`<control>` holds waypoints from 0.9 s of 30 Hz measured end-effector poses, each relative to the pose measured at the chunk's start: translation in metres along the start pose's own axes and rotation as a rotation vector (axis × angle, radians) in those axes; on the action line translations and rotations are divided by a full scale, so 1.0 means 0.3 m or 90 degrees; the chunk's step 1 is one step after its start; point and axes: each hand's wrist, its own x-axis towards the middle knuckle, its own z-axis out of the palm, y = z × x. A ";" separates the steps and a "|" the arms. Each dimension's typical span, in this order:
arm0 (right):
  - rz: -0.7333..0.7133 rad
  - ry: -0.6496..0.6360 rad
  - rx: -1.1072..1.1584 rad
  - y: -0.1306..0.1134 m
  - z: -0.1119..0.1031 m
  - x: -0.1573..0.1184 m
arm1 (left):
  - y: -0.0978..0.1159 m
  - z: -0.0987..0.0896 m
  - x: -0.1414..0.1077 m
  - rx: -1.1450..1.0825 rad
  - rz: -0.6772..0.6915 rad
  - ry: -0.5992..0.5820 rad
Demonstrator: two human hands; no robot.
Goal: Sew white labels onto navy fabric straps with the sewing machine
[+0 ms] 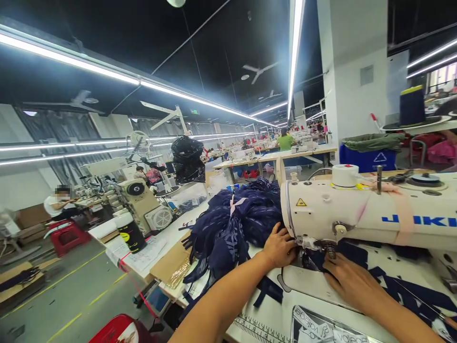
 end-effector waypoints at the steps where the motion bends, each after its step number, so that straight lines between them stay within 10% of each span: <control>1: 0.001 0.004 -0.001 0.003 0.004 -0.003 | 0.001 0.001 0.000 0.003 -0.002 -0.001; 27: 0.155 -0.214 0.026 -0.061 -0.142 0.110 | -0.016 -0.043 0.028 -0.089 0.010 0.218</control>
